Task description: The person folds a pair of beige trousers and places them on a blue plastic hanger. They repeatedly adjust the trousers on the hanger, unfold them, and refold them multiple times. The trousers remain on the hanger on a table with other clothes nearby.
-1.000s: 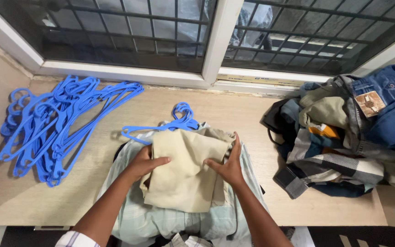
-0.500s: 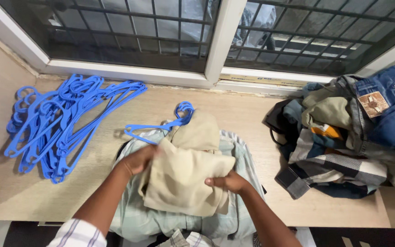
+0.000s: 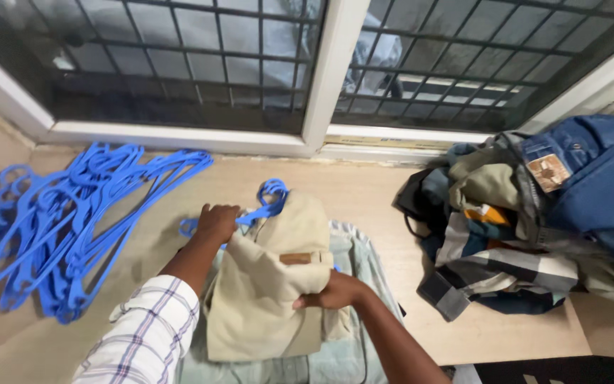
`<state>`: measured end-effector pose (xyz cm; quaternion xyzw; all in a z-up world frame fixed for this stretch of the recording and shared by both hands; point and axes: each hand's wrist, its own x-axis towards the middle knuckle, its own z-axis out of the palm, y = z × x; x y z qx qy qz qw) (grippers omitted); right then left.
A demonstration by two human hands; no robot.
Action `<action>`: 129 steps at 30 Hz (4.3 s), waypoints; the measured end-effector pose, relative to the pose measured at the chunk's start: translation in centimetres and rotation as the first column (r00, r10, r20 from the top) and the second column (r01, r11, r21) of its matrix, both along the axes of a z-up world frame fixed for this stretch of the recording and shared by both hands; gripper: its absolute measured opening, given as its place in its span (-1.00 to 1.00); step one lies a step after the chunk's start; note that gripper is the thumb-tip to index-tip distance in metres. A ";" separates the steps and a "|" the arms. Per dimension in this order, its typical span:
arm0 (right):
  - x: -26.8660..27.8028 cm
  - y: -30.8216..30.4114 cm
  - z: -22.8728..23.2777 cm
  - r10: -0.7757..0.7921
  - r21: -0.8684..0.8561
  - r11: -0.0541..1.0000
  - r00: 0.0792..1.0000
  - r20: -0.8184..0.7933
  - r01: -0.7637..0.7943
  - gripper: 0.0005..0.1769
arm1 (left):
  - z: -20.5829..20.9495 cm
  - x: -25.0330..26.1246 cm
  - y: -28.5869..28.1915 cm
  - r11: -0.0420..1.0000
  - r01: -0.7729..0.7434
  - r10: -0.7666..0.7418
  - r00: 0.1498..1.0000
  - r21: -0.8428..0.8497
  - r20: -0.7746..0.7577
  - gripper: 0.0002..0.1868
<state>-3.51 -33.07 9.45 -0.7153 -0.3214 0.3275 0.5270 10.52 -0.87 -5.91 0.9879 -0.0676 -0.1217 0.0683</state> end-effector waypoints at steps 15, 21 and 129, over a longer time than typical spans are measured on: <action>1.9 0.9 -0.6 -0.189 0.026 0.982 0.982 0.003 0.189 -0.40 | 9.5 2.6 5.2 0.876 0.166 0.032 0.917 -0.452 0.398 -0.61; 0.5 2.8 1.9 -0.070 0.182 0.981 0.997 0.042 0.062 -0.20 | 15.3 -1.5 3.0 0.659 0.179 0.078 0.950 -0.731 0.303 -0.71; 2.1 2.4 3.1 0.137 -0.384 0.913 0.782 0.608 0.138 -0.58 | 11.2 -9.5 -3.3 0.925 0.181 -0.250 0.952 -0.334 -0.178 -0.62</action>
